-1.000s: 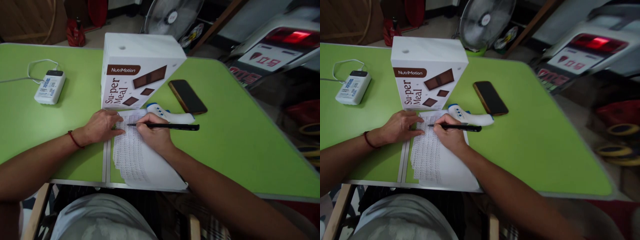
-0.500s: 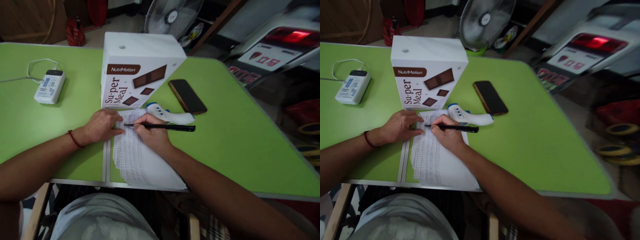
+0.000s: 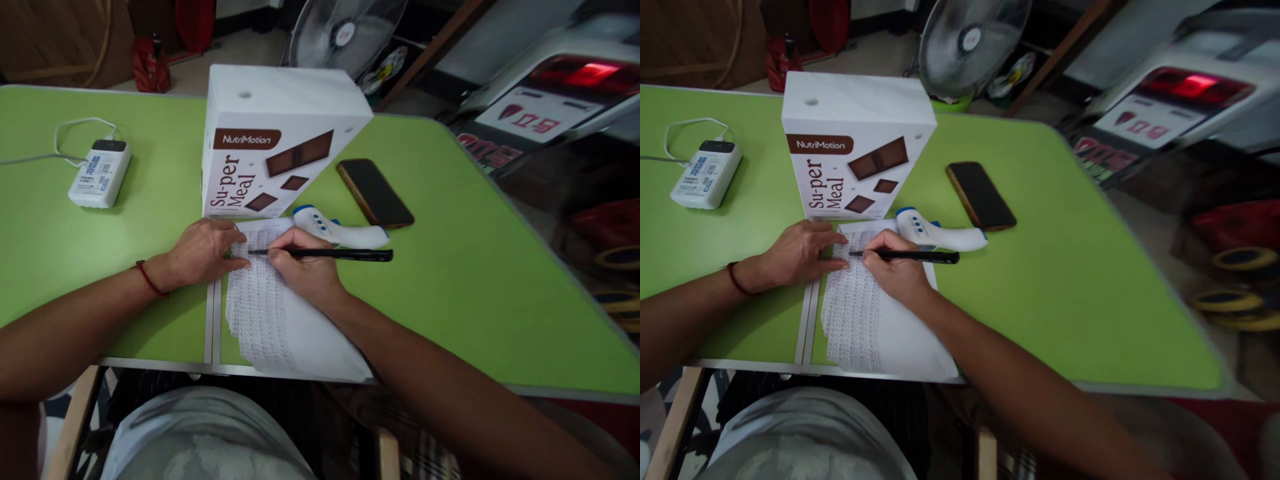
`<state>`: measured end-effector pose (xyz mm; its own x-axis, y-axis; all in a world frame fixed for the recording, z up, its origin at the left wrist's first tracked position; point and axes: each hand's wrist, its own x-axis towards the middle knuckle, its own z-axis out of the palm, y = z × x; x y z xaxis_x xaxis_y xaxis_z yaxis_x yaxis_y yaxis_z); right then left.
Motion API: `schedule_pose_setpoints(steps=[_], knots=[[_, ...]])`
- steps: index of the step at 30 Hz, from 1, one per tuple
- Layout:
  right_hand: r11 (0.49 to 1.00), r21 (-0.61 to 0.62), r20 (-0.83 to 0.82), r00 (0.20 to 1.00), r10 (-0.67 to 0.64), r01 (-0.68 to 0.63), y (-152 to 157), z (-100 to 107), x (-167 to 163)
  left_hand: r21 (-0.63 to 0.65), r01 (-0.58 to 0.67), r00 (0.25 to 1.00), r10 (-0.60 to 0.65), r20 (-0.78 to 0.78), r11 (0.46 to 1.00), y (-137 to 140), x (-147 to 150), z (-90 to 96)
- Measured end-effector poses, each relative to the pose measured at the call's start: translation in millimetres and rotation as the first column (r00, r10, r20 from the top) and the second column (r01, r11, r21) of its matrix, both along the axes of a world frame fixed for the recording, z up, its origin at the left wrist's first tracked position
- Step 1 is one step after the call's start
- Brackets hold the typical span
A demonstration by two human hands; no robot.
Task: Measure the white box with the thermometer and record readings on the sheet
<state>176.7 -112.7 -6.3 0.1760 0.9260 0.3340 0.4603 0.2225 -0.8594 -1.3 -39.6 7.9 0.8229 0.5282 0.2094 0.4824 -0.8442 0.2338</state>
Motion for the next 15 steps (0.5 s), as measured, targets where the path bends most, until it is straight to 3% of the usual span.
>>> schedule_pose_setpoints(steps=[15], knots=[[0.999,-0.024,-0.025,0.999,-0.025,0.025,-0.1,-0.1,0.3,-0.002,0.002,1.0,-0.002,-0.014,1.0,0.0,0.3,2.4]])
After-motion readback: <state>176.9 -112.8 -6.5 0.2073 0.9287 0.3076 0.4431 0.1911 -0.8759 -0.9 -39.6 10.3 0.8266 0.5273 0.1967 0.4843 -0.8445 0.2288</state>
